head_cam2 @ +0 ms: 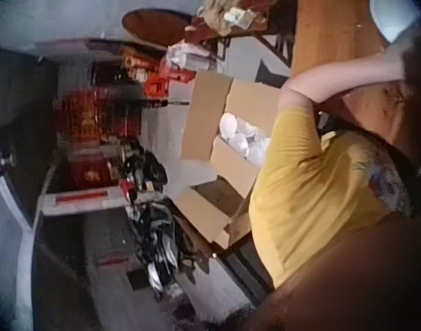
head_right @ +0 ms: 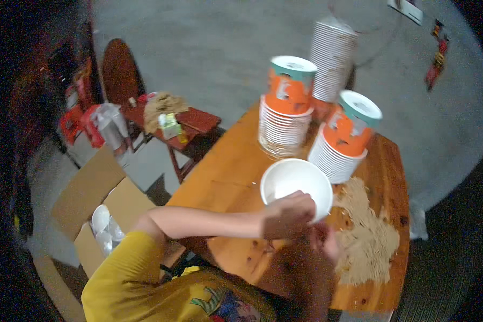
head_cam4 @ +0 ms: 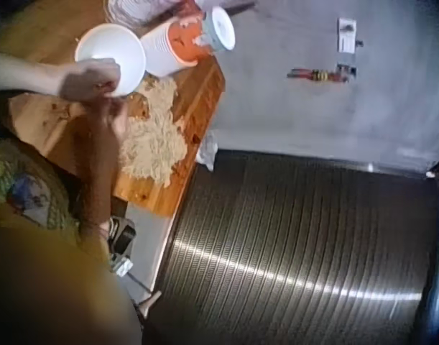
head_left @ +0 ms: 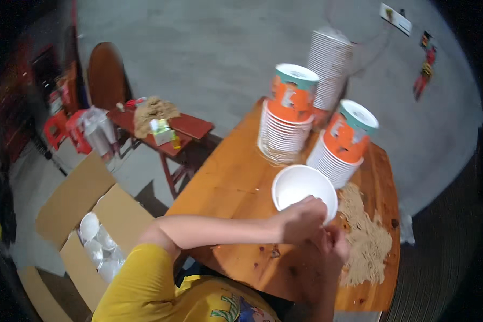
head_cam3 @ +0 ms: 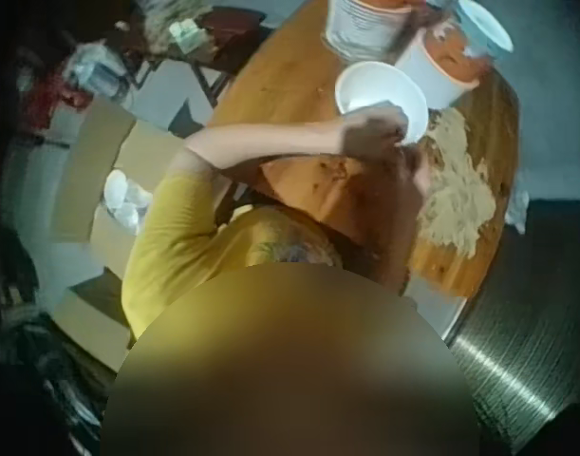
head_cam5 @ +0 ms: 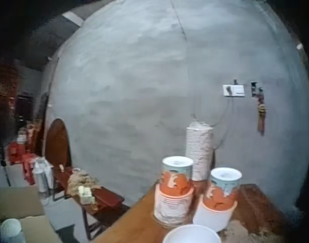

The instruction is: Bundling stacks of paper cups using rubber bands.

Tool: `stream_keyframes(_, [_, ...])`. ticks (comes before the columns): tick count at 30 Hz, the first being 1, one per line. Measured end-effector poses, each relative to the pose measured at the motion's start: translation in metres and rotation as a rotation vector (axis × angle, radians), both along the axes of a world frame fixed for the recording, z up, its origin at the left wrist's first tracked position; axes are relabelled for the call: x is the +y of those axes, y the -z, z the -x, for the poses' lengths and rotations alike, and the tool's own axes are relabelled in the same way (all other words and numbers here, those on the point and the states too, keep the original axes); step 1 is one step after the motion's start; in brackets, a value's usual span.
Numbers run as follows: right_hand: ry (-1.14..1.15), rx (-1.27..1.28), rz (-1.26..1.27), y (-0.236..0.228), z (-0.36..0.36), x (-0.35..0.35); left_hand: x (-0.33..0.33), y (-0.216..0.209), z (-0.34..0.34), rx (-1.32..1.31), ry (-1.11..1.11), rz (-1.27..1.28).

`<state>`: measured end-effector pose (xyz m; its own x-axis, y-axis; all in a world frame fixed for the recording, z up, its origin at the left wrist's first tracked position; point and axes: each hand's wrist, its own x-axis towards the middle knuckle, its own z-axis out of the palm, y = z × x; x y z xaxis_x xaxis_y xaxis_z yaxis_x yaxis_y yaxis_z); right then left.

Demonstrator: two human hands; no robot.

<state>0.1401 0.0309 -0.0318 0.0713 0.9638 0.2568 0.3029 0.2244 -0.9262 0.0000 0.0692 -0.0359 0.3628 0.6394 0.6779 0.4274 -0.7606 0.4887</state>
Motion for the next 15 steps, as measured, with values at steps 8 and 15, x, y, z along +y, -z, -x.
stream_keyframes(8, [-0.100,-0.327,-0.008,0.003,-0.019,-0.006,-0.015,-0.022,0.017,0.057,-0.136,0.109])
stream_keyframes(15, [-0.155,-0.326,-0.202,-0.001,-0.036,-0.005,-0.025,-0.028,0.029,0.136,-0.127,0.173])
